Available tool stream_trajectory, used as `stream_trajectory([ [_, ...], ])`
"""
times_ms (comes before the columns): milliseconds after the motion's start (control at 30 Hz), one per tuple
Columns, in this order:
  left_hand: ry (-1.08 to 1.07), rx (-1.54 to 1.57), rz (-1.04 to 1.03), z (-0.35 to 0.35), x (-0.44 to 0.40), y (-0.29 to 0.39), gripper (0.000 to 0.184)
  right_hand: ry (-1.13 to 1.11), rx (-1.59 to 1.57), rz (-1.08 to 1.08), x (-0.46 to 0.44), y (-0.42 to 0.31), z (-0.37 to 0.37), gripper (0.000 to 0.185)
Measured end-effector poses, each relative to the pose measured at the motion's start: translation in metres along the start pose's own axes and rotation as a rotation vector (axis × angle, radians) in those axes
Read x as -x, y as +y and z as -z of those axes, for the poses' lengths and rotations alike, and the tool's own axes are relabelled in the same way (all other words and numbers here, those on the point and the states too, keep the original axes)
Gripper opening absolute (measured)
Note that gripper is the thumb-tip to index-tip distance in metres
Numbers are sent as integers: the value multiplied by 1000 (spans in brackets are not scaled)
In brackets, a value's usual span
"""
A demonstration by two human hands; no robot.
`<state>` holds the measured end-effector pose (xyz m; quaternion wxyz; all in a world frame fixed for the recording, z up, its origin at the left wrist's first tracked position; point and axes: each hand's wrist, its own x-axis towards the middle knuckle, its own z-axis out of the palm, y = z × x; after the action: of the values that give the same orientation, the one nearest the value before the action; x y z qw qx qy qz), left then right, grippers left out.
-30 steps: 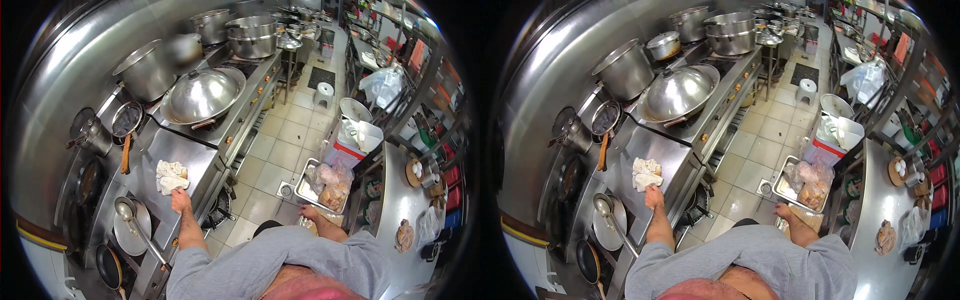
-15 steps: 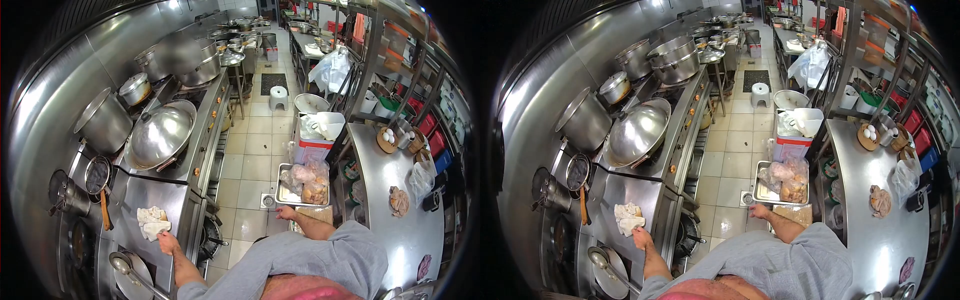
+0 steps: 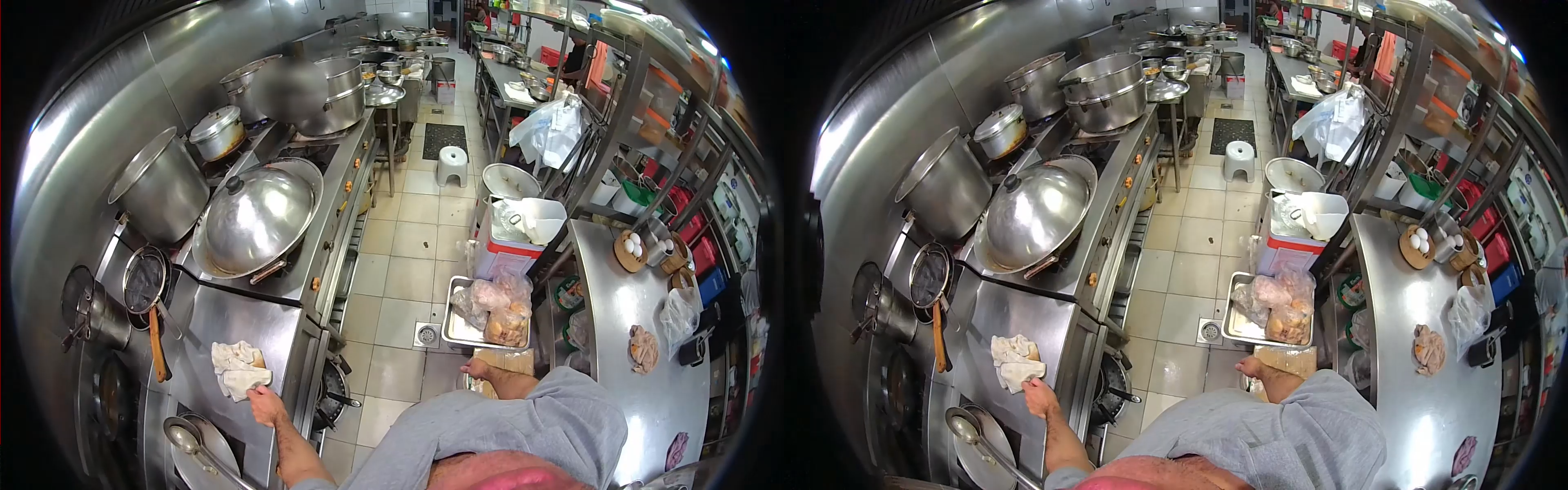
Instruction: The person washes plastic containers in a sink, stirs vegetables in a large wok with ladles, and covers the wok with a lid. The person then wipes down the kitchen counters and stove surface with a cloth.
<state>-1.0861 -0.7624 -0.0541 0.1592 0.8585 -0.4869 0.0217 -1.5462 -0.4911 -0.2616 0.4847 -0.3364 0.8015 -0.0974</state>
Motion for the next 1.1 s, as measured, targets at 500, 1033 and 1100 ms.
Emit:
stream_trajectory([
  [500, 6, -11, 19, -3, -2, 1, 25, 64, 159, 331, -43, -70, 19, 48],
  [1033, 11, 12, 7, -15, -9, -8, 23, -14, 36, 26, 7, -37, 35, 46],
  [1100, -2, 23, 13, -10, -7, -5, 23, 28, 69, 76, 9, -37, 26, 38],
])
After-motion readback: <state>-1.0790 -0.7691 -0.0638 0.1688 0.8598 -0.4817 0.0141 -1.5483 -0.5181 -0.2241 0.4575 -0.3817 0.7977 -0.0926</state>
